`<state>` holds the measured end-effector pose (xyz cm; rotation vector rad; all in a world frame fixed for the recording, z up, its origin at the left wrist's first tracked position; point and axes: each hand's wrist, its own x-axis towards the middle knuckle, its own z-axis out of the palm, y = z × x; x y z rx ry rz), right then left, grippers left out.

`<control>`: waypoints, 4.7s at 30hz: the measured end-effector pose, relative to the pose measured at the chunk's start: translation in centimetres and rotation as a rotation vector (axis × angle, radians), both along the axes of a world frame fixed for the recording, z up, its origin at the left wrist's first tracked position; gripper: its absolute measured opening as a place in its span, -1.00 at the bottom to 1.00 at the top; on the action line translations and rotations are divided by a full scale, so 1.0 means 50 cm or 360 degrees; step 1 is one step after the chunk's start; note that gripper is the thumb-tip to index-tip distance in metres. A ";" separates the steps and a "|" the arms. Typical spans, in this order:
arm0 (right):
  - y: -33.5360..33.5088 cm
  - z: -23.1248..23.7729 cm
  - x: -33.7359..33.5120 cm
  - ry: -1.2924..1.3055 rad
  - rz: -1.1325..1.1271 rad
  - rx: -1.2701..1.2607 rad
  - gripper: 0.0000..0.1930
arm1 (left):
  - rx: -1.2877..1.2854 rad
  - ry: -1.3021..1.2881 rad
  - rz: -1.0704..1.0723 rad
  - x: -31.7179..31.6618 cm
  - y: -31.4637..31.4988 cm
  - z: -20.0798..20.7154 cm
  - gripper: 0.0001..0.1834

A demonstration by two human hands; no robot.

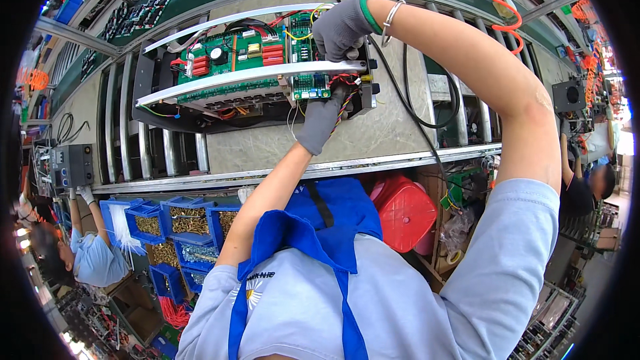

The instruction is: The person places small electronic components into a bag, then moves to a workbench to assemble a larger electronic device. They connect various wires to a circuit board, secure components, and adjust the device's position on the assembly line.

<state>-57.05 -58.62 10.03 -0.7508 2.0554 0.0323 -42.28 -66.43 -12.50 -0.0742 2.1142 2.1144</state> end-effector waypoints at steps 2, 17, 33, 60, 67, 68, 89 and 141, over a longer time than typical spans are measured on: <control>-0.013 0.002 0.007 0.0165 0.0028 -0.0015 -0.76 | 0.0087 -0.0171 -0.0026 0.006 -0.016 0.043 -0.55; 0.063 0.011 0.163 0.1168 -0.0860 -0.0945 -0.72 | -0.0676 0.0902 -0.0024 0.168 -0.199 0.235 -0.74; 0.081 0.020 0.222 0.0577 -0.1182 -0.1637 -0.69 | -0.0469 0.0735 -0.0219 -0.077 -0.192 0.442 -0.75; 0.022 0.034 0.079 0.1052 -0.0032 -0.0156 -0.77 | -0.1258 0.1381 0.0276 -0.097 -0.274 0.366 -0.83; 0.011 0.025 0.067 0.1025 0.0031 -0.0173 -0.74 | -0.1388 0.1337 0.0349 -0.092 -0.271 0.360 -0.84; 0.006 0.027 0.067 0.1012 0.0031 -0.0140 -0.74 | -0.1389 0.1334 0.0352 -0.091 -0.272 0.359 -0.84; -0.054 0.035 0.042 0.0824 -0.0125 0.0237 -0.68 | -0.1418 0.1342 0.0369 -0.095 -0.267 0.340 -0.85; -0.020 0.008 0.054 0.0804 -0.0304 -0.0101 -0.70 | -0.1475 0.1308 0.0345 -0.092 -0.267 0.325 -0.82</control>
